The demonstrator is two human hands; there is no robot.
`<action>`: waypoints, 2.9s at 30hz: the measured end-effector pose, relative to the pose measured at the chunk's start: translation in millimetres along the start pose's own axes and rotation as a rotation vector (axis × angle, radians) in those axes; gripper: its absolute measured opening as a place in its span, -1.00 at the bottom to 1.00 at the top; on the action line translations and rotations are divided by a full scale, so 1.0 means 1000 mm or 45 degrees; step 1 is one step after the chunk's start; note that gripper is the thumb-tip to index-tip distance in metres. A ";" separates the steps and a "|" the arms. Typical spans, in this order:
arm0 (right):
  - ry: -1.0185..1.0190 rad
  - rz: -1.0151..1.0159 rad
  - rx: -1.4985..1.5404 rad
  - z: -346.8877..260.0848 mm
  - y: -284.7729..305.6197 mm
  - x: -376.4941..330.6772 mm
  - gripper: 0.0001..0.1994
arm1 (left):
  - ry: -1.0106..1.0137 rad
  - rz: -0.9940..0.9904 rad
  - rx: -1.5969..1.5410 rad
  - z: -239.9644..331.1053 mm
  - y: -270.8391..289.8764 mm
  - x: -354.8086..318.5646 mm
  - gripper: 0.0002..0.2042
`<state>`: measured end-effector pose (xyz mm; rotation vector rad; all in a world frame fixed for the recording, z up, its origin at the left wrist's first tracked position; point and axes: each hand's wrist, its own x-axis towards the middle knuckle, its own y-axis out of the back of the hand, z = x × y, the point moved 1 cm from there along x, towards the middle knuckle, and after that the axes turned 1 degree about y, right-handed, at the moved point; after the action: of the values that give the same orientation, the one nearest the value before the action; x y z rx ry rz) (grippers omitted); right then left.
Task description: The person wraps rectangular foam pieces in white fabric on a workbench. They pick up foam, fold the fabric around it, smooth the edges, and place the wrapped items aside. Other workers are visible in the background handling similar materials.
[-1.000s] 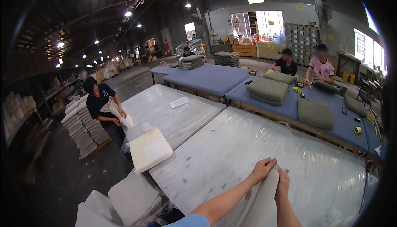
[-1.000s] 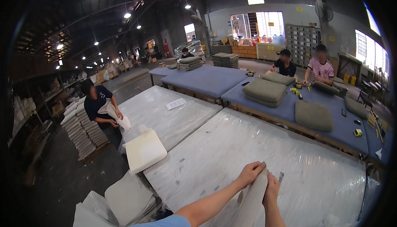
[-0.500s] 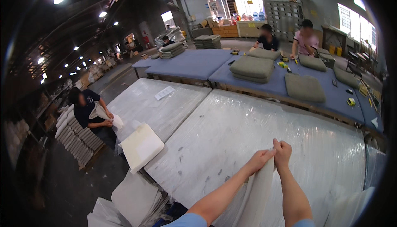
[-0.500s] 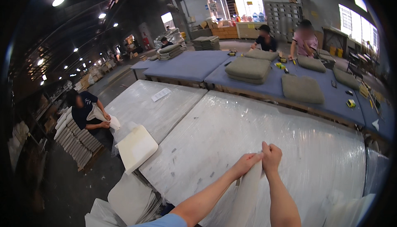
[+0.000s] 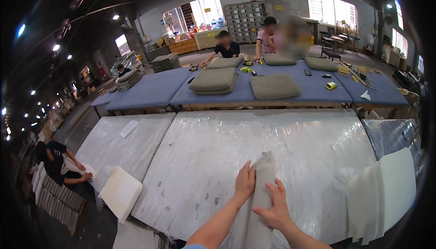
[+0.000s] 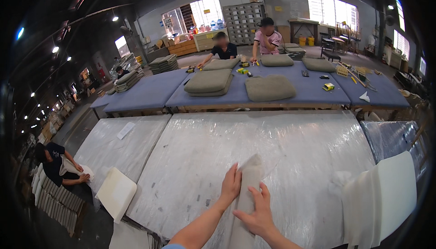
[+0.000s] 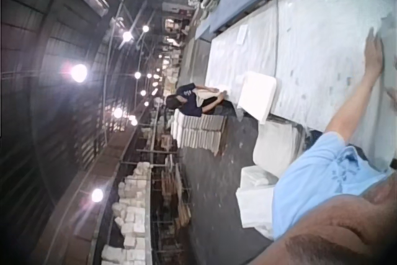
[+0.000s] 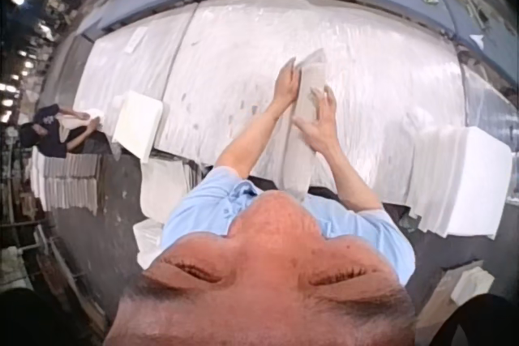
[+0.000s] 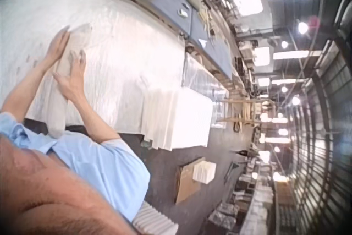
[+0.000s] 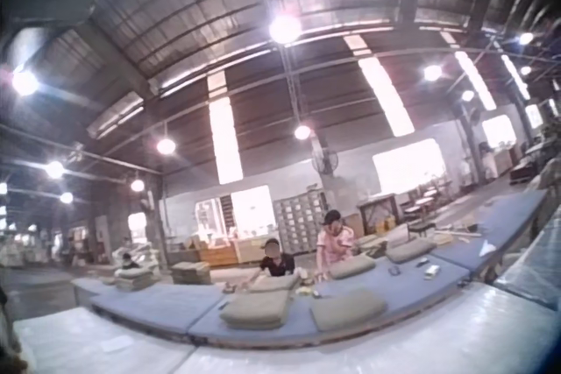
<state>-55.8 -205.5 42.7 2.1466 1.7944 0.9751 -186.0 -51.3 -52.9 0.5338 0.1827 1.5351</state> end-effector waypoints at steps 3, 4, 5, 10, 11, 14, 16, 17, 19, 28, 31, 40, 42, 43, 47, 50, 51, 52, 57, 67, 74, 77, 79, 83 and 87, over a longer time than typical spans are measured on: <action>-0.571 -0.051 1.023 0.040 0.028 -0.022 -0.17 | 0.140 -0.280 0.354 -0.061 0.007 -0.075 -0.42; -0.610 0.084 0.979 0.064 0.039 -0.031 -0.17 | 0.357 -0.400 0.479 -0.071 0.013 -0.105 -0.34; -0.639 0.194 0.954 0.084 0.048 -0.040 -0.17 | 0.519 -0.554 0.430 -0.086 0.030 -0.133 -0.28; -1.041 0.552 1.264 0.174 0.066 -0.107 -0.34 | 1.369 -0.680 -0.029 -0.141 0.071 -0.209 -0.17; -1.109 0.555 1.304 0.199 0.064 -0.126 -0.39 | 1.445 -0.745 -0.052 -0.145 0.073 -0.207 -0.17; -1.296 0.457 1.510 0.234 0.053 -0.153 -0.47 | 1.122 -0.792 0.168 -0.150 0.103 -0.186 -0.20; -1.400 0.314 1.682 0.214 0.052 -0.148 -0.49 | 1.022 -0.720 -0.062 -0.150 0.133 -0.175 -0.26; -1.444 0.222 1.668 0.206 0.051 -0.145 -0.50 | 1.027 -0.689 -0.112 -0.145 0.149 -0.174 -0.32; -1.501 0.084 1.623 0.191 0.058 -0.143 -0.50 | 1.055 -0.754 -0.076 -0.096 0.177 -0.155 -0.40; -1.414 0.168 1.577 0.144 0.046 -0.139 -0.38 | 1.132 -0.490 -0.382 -0.018 0.256 -0.236 -0.42; -1.291 -0.054 1.353 0.130 0.057 -0.129 -0.25 | 1.096 -0.322 -0.329 -0.031 0.242 -0.244 -0.43; -0.821 0.118 0.668 0.054 0.068 -0.115 -0.32 | 0.456 0.010 0.134 -0.028 0.226 -0.245 -0.50; -0.763 0.101 0.581 0.070 0.064 -0.126 -0.40 | 0.449 -0.074 -0.004 -0.030 0.225 -0.247 -0.53; -0.737 0.082 0.538 0.073 0.063 -0.130 -0.44 | 0.456 -0.110 -0.072 -0.028 0.225 -0.250 -0.55; -0.737 0.077 0.501 0.084 0.067 -0.155 -0.54 | 0.528 -0.204 -0.197 -0.013 0.219 -0.263 -0.60; -0.695 0.088 0.452 0.083 0.067 -0.171 -0.62 | 0.487 -0.277 -0.194 -0.003 0.217 -0.273 -0.66; -0.705 0.078 0.439 0.081 0.069 -0.176 -0.63 | 0.477 -0.284 -0.221 -0.006 0.216 -0.277 -0.67; -0.710 0.072 0.428 0.077 0.072 -0.176 -0.64 | 0.460 -0.289 -0.248 -0.008 0.216 -0.280 -0.68; -0.677 -0.373 0.342 0.068 0.089 -0.163 -0.61 | 0.503 -0.448 -0.300 -0.016 0.222 -0.281 -0.70; -0.512 -1.680 -0.258 0.133 0.036 -0.124 -0.20 | 0.530 -1.504 0.342 -0.059 0.162 -0.225 -0.43; -0.671 -1.739 -0.529 0.174 -0.035 -0.118 -0.13 | 0.484 -1.563 0.754 -0.119 0.085 -0.225 -0.31; -0.637 -1.598 -0.615 0.192 -0.058 -0.120 -0.20 | 0.472 -1.515 0.811 -0.133 0.067 -0.224 -0.32; -0.606 -1.452 -0.675 0.204 -0.073 -0.121 -0.27 | 0.445 -1.472 0.841 -0.141 0.055 -0.226 -0.32; -0.373 -0.949 -0.714 0.226 -0.100 -0.109 -0.37 | 0.452 -1.350 0.921 -0.157 0.027 -0.217 -0.35; -0.323 -1.033 -0.932 0.231 -0.134 -0.093 -0.54 | 0.401 -1.167 1.022 -0.169 0.005 -0.212 -0.38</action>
<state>-36.3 -196.4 -239.2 0.9268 1.5887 0.8747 -274.7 -222.3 -244.0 0.6864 1.1511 0.5804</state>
